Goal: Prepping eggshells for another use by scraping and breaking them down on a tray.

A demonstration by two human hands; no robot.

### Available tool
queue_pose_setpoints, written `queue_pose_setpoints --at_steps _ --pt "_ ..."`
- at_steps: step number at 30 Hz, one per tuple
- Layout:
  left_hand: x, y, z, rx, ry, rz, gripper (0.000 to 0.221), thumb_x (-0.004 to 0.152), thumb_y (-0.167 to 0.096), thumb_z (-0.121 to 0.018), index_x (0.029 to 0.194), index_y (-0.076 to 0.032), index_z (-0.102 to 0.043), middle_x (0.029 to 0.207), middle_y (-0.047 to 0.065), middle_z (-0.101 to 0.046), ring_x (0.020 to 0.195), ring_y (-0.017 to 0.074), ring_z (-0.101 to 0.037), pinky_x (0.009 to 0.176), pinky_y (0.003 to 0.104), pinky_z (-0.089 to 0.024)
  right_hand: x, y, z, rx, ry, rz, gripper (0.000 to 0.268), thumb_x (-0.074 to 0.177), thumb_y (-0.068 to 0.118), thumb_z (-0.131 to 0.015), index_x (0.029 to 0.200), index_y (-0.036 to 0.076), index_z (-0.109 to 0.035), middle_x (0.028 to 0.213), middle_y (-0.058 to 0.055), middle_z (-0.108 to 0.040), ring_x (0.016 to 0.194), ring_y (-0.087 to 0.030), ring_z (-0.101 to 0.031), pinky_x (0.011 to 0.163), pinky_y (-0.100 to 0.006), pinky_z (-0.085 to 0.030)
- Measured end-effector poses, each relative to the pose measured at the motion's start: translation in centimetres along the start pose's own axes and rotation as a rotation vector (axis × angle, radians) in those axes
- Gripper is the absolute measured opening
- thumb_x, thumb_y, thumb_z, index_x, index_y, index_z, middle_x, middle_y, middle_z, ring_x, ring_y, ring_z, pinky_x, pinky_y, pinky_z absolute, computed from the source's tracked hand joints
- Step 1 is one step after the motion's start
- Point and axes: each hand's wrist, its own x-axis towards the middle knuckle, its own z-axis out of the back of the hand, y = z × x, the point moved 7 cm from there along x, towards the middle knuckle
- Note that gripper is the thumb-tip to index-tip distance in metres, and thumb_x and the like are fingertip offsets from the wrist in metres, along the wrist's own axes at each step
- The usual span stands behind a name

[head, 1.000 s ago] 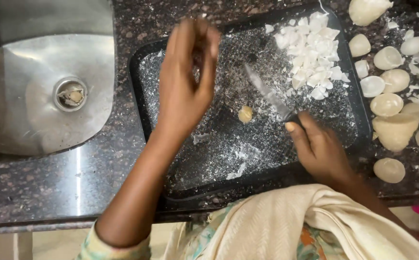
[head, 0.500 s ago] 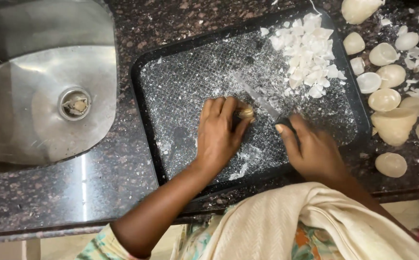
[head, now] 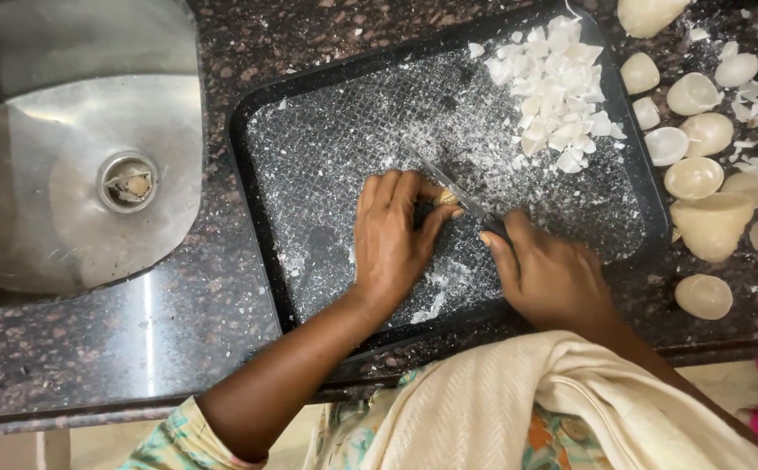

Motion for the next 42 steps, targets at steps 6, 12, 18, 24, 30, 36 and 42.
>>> queue_pose_setpoints --at_steps 6,12,18,24,30,36,42 --pt "-0.5 1.5 -1.4 -0.028 -0.025 -0.015 0.020 0.086 -0.024 -0.082 0.092 -0.009 -0.069 0.085 0.004 -0.065 0.079 0.0203 -0.053 0.071 0.037 -0.046 0.4 0.7 -0.3 -0.104 0.085 -0.001 0.037 0.105 0.043 -0.045 0.100 0.006 -0.050 0.055 -0.019 -0.064 0.051 -0.042 -0.068 0.051 -0.055 -0.054" --pt "-0.2 2.4 -1.1 -0.090 -0.064 -0.050 0.003 0.099 -0.010 -0.071 0.096 -0.010 -0.069 0.087 0.003 -0.068 0.078 0.0169 -0.054 0.067 0.034 -0.046 0.4 0.5 -1.1 -0.162 0.124 0.024 0.036 0.106 0.041 -0.044 0.097 0.006 -0.049 0.050 -0.015 -0.061 0.041 -0.034 -0.066 0.039 -0.048 -0.051" --pt "6.6 -1.3 1.4 0.092 -0.167 -0.252 0.026 0.113 -0.031 -0.052 0.120 -0.009 -0.064 0.117 0.009 -0.065 0.118 0.0265 -0.051 0.102 0.047 -0.040 0.3 1.2 -1.0 -0.260 0.045 0.085 0.037 0.106 0.042 -0.048 0.095 0.007 -0.049 0.053 -0.014 -0.061 0.042 -0.033 -0.066 0.037 -0.047 -0.051" --pt "10.8 0.0 -5.8 0.374 0.063 -0.341 0.056 0.109 -0.051 -0.036 0.146 -0.014 -0.055 0.154 0.014 -0.049 0.151 0.0322 -0.029 0.125 0.054 -0.010 -0.1 1.3 -0.9 -0.341 -0.075 0.126 0.037 0.106 0.044 -0.053 0.095 0.008 -0.050 0.057 -0.014 -0.062 0.044 -0.033 -0.066 0.037 -0.046 -0.050" --pt "10.6 0.8 -6.6 0.394 0.196 -0.204 0.059 0.109 -0.053 -0.032 0.155 -0.019 -0.046 0.160 0.010 -0.043 0.155 0.0291 -0.026 0.127 0.052 -0.004 -0.3 1.6 -1.1 -0.455 -0.181 0.160 0.039 0.105 0.046 -0.056 0.092 0.010 -0.051 0.060 -0.011 -0.062 0.043 -0.029 -0.065 0.036 -0.043 -0.049" --pt "10.4 1.9 -7.5 0.440 0.185 -0.213 0.056 0.109 -0.053 -0.028 0.156 -0.025 -0.040 0.163 0.007 -0.039 0.155 0.0289 -0.022 0.127 0.052 -0.001 0.9 1.2 -1.3 -0.431 -0.058 0.122 0.038 0.105 0.046 -0.054 0.092 0.010 -0.051 0.056 -0.009 -0.062 0.042 -0.027 -0.065 0.035 -0.042 -0.047" --pt "10.6 1.5 -6.8 0.434 0.260 -0.161 0.059 0.109 -0.053 -0.025 0.161 -0.027 -0.034 0.168 0.003 -0.030 0.158 0.0239 -0.012 0.129 0.050 0.003 1.2 1.0 -1.9 -0.413 0.054 0.070 0.038 0.106 0.045 -0.050 0.092 0.010 -0.050 0.052 -0.008 -0.061 0.039 -0.025 -0.065 0.033 -0.041 -0.047"
